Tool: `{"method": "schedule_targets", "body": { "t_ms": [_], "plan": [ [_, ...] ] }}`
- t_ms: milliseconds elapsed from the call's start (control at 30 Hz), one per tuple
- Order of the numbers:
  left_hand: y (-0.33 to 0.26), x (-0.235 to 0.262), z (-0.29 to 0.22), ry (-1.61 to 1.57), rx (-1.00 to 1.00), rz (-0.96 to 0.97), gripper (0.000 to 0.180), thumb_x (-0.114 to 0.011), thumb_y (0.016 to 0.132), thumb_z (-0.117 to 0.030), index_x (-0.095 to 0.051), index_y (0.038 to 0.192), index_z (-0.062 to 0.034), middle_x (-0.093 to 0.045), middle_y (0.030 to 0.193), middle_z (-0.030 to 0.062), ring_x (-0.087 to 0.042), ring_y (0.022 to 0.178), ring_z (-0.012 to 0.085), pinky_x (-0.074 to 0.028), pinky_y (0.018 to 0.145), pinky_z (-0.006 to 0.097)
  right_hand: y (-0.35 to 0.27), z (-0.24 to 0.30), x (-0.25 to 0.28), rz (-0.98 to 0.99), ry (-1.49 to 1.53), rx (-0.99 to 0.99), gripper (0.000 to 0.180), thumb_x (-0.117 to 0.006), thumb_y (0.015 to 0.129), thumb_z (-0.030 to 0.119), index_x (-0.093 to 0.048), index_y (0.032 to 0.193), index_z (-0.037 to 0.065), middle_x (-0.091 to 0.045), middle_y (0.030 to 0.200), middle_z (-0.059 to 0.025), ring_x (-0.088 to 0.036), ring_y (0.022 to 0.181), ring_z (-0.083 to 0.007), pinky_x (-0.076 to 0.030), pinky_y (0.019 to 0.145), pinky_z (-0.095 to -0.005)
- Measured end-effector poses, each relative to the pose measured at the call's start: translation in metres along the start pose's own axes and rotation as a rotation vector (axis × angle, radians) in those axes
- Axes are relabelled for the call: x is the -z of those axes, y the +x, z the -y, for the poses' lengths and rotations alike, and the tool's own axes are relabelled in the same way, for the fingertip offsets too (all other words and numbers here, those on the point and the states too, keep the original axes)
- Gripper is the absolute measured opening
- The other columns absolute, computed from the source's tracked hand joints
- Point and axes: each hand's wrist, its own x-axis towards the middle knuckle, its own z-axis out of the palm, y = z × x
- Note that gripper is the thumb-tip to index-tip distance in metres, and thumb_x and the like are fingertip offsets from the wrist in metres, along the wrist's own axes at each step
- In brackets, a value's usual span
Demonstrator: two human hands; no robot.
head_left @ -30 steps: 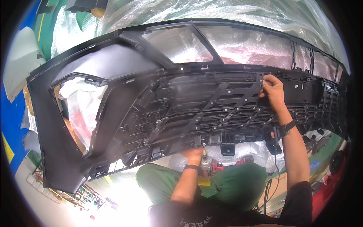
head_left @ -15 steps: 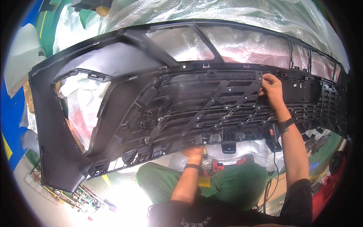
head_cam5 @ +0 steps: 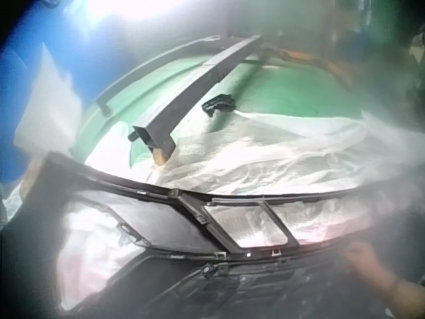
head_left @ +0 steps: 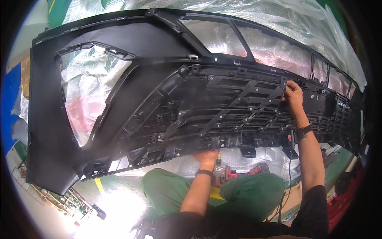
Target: The person is assembling a car part, likely a bumper or grille, using a cordless impact driver. They are attaching various components and securing them with screws.
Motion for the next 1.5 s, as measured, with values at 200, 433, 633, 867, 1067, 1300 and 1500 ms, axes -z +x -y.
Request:
{"method": "schedule_targets", "body": {
  "t_ms": [200,433,633,867,1067,1300,1500],
  "plan": [
    [0.006,0.009,-0.004,0.003,-0.059,-0.047,0.055,-0.068,0.087,-0.051,-0.072,0.126,-0.0118,-0.071,0.126,0.0146,-0.067,0.112,0.0411,-0.052,0.097,0.053,0.001,-0.001,0.000,-0.018,0.013,0.013,0.013,-0.072,0.099,0.016,-0.070,0.104,0.004,-0.067,0.083,0.0024,-0.061,0.064,-0.0046,-0.049,0.055,-0.0195],
    [0.007,0.011,-0.005,-0.060,-0.016,-0.077,0.054,-0.069,0.088,-0.050,-0.072,0.125,-0.0107,-0.071,0.126,0.0155,-0.067,0.114,0.0412,-0.052,0.100,0.053,0.003,-0.002,-0.001,-0.015,-0.017,0.032,0.011,-0.072,0.098,0.016,-0.070,0.104,0.006,-0.066,0.083,0.0036,-0.059,0.066,-0.0039,-0.047,0.055,-0.0190],
    [0.008,0.009,-0.002,-0.073,-0.055,-0.085,0.053,-0.067,0.090,-0.051,-0.072,0.125,-0.0108,-0.071,0.126,0.0150,-0.067,0.114,0.0399,-0.051,0.101,0.053,0.003,-0.003,0.000,-0.046,-0.031,0.030,0.013,-0.072,0.097,0.017,-0.070,0.105,0.007,-0.066,0.082,0.0042,-0.059,0.066,-0.0038,-0.047,0.056,-0.0190],
    [0.009,0.009,-0.004,-0.012,-0.062,-0.109,0.055,-0.065,0.090,-0.053,-0.072,0.125,-0.0108,-0.071,0.124,0.0146,-0.067,0.113,0.0391,-0.051,0.099,0.053,0.004,-0.001,0.000,-0.034,-0.038,0.027,0.013,-0.070,0.098,0.016,-0.069,0.107,0.006,-0.065,0.082,0.0029,-0.059,0.066,-0.0047,-0.047,0.055,-0.0195],
    [0.002,0.006,-0.005,-0.044,0.015,-0.086,0.054,-0.064,0.089,-0.052,-0.073,0.121,-0.0098,-0.072,0.120,0.0154,-0.067,0.109,0.0409,-0.052,0.092,0.054,0.001,0.001,-0.001,-0.015,0.004,0.054,0.013,-0.068,0.100,0.015,-0.069,0.108,0.005,-0.065,0.082,0.0023,-0.059,0.067,-0.0052,-0.047,0.055,-0.0201],
    [-0.004,0.007,0.003,0.082,0.040,-0.009,0.043,-0.064,0.084,-0.044,-0.077,0.107,-0.0109,-0.076,0.103,0.0148,-0.070,0.099,0.0364,-0.052,0.084,0.053,0.002,-0.002,-0.008,0.005,-0.012,0.078,0.016,-0.069,0.100,0.022,-0.072,0.109,0.008,-0.065,0.082,0.0044,-0.060,0.069,-0.0042,-0.050,0.060,-0.0204],
    [0.006,0.006,0.004,0.051,-0.067,-0.009,0.039,-0.060,0.089,-0.035,-0.073,0.113,-0.0067,-0.073,0.110,0.0206,-0.068,0.097,0.0407,-0.053,0.083,0.053,-0.030,0.034,-0.022,-0.016,-0.184,0.048,0.032,-0.067,0.098,0.020,-0.069,0.124,0.002,-0.066,0.083,-0.0003,-0.061,0.068,-0.0110,-0.051,0.060,-0.0276]
  ]
}}
